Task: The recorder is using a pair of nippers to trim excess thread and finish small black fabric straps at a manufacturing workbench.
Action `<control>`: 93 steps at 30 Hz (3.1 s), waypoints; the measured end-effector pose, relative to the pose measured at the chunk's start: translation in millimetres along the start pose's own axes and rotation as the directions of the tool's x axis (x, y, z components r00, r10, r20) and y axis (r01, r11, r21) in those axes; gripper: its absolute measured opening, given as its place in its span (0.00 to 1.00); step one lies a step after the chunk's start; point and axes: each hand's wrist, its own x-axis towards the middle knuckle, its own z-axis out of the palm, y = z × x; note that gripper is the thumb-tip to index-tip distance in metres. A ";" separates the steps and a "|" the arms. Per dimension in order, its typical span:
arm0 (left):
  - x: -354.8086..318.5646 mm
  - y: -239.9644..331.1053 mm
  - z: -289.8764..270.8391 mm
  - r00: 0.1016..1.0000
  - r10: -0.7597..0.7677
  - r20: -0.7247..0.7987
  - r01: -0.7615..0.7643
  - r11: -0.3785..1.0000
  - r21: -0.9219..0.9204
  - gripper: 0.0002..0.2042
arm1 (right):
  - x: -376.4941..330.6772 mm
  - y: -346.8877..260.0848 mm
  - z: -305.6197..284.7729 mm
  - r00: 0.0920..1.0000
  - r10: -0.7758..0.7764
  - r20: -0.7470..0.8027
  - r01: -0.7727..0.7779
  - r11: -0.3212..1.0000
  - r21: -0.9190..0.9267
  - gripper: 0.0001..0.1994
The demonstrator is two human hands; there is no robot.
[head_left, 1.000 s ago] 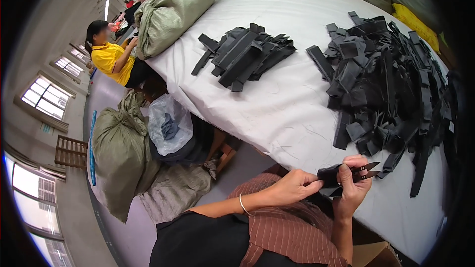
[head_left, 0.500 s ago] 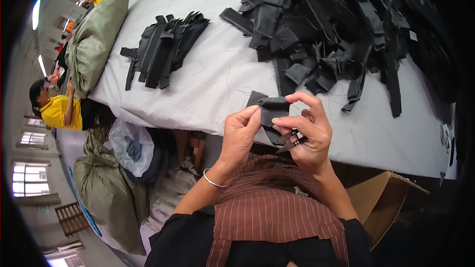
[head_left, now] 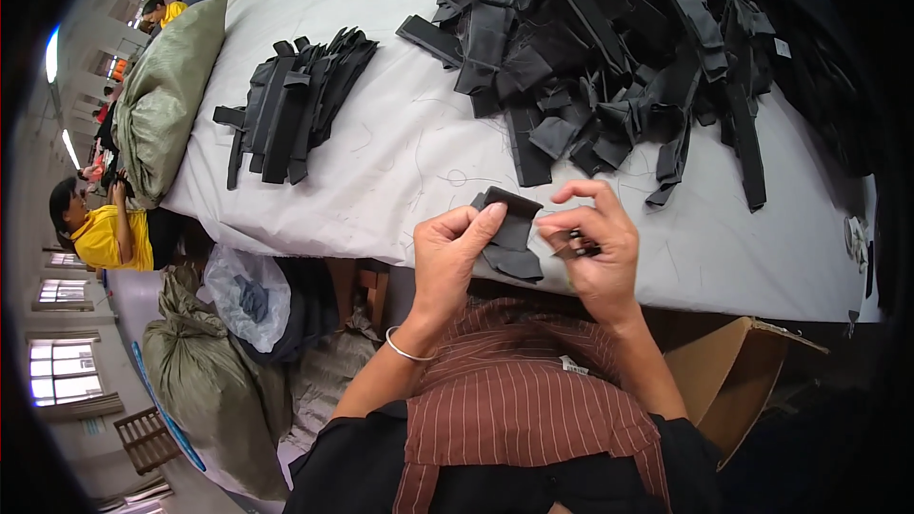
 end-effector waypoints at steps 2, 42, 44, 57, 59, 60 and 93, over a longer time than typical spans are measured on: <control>0.9 4.8 2.2 0.997 -0.033 -0.076 0.034 0.999 0.000 0.17 | 1.9 7.0 -8.8 0.999 -0.003 -0.038 0.002 1.000 -0.020 0.13; -13.7 17.8 1.5 0.986 0.164 -0.031 -0.163 0.986 0.031 0.07 | 9.8 -14.7 -19.1 0.999 -0.037 -0.004 0.037 0.999 0.029 0.13; -6.2 11.7 -1.1 0.956 0.294 -0.017 -0.286 0.940 0.189 0.02 | 9.1 -13.6 -18.8 1.000 0.002 0.013 -0.003 0.999 0.039 0.12; 8.6 -11.2 -14.4 0.821 0.549 0.155 -0.556 0.710 0.433 0.07 | 6.9 -11.2 -8.8 0.989 0.025 0.144 -0.025 1.000 -0.005 0.06; 7.9 -11.6 -14.9 0.813 0.558 0.167 -0.566 0.687 0.456 0.07 | 5.7 -9.8 -5.6 0.991 0.020 0.135 -0.019 1.000 -0.010 0.06; 7.5 -12.3 -15.1 0.814 0.557 0.166 -0.565 0.688 0.456 0.07 | 4.9 -8.8 -4.5 0.992 0.015 0.124 -0.013 1.000 -0.017 0.06; -0.8 -31.0 -11.7 0.983 -0.116 0.142 0.169 0.873 -0.458 0.09 | -16.7 16.4 15.1 0.960 -0.059 0.273 0.106 0.981 -0.164 0.08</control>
